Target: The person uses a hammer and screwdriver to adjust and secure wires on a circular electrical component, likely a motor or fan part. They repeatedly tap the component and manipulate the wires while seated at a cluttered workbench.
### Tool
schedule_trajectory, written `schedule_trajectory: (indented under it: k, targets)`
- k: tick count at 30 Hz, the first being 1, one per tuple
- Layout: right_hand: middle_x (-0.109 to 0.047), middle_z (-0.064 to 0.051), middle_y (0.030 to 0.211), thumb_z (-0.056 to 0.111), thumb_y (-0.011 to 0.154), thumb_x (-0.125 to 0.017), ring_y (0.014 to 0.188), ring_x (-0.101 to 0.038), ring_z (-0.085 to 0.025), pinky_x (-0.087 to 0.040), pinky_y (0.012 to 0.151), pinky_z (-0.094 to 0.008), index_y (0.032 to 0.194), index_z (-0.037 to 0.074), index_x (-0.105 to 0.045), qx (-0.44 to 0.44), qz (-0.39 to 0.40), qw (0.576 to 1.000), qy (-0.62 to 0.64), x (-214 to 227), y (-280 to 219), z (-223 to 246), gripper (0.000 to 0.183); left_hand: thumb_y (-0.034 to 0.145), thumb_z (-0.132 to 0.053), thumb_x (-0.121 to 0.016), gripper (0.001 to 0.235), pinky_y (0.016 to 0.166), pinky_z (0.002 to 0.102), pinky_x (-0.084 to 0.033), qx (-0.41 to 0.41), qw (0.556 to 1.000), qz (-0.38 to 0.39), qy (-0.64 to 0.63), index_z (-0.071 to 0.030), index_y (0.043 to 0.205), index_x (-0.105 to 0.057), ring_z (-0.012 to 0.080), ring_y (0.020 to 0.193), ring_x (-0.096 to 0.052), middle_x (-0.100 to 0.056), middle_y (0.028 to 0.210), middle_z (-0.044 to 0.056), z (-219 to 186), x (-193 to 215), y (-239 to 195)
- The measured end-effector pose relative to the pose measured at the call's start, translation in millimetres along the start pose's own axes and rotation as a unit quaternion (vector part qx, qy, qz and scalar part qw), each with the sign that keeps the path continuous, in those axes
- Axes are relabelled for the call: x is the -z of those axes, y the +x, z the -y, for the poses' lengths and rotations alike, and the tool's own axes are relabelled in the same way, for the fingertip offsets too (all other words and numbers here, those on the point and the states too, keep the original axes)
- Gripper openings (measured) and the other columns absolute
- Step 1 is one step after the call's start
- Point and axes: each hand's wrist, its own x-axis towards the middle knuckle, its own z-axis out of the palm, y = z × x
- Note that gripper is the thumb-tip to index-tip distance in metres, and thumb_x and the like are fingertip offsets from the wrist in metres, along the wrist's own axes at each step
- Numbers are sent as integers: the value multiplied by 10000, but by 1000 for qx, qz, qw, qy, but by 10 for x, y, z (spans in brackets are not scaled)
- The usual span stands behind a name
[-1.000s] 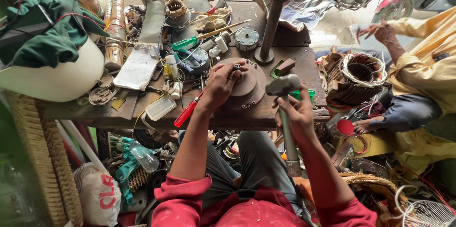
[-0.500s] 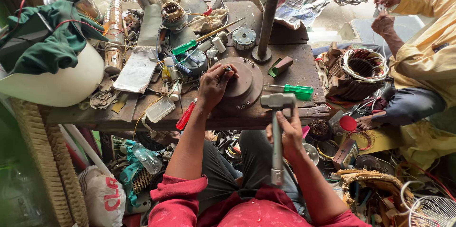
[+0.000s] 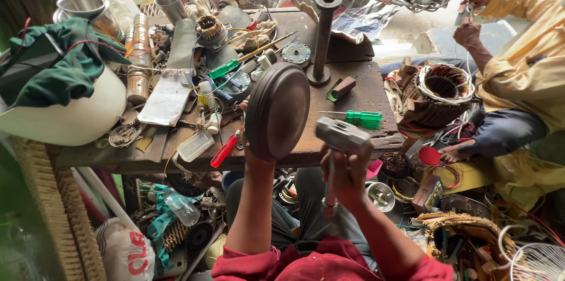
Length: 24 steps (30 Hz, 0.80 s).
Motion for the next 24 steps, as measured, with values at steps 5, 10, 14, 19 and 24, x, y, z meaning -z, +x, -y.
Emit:
schedule_trajectory:
  k: [5,10,14,19,24]
  targets:
    - [-615,-174,1007,204,1102,-420,596,-576,-140,-474,477,-263,1496,131,-237,32,-38,999,7,-144,121,83,440,1142,-287,-541,270,1076,400,-515,18,1000,-13,-16,-44,1143,-658,228,1185,-679,-714,1126,79,4,-5,-72]
    - [-578,-134,903,208,1101,-489,531,-552,-130,-461,424,-264,1406,148,-166,1,-49,998,27,-144,93,-58,448,1137,-302,-544,277,1076,413,-510,24,999,-13,-20,-44,1150,-645,235,1185,-672,-706,1138,86,16,-6,-69]
    - [-554,-117,775,191,1170,-424,481,-516,-129,-434,444,-271,1296,116,-299,-82,-23,996,41,-120,56,-217,193,1133,-314,-546,285,1077,423,-507,18,1000,-8,-15,-45,1156,-634,241,1186,-666,-699,1148,92,2,-45,-9]
    - [-582,-63,824,113,1072,-491,461,-522,-119,-434,383,-254,1375,182,-224,-51,-57,997,19,-119,104,-180,410,1129,-329,-548,296,1077,437,-503,-11,999,-6,36,-45,1163,-621,247,1187,-659,-691,1161,100,-46,-98,-31]
    - [-673,-168,1084,14,1027,-579,815,-620,-193,-501,622,-361,1460,130,-332,-59,-37,982,-174,94,494,-49,512,1127,-259,-572,285,1072,384,-502,-145,912,-48,380,8,1073,-656,231,1156,-678,-700,1051,88,-121,-219,-74]
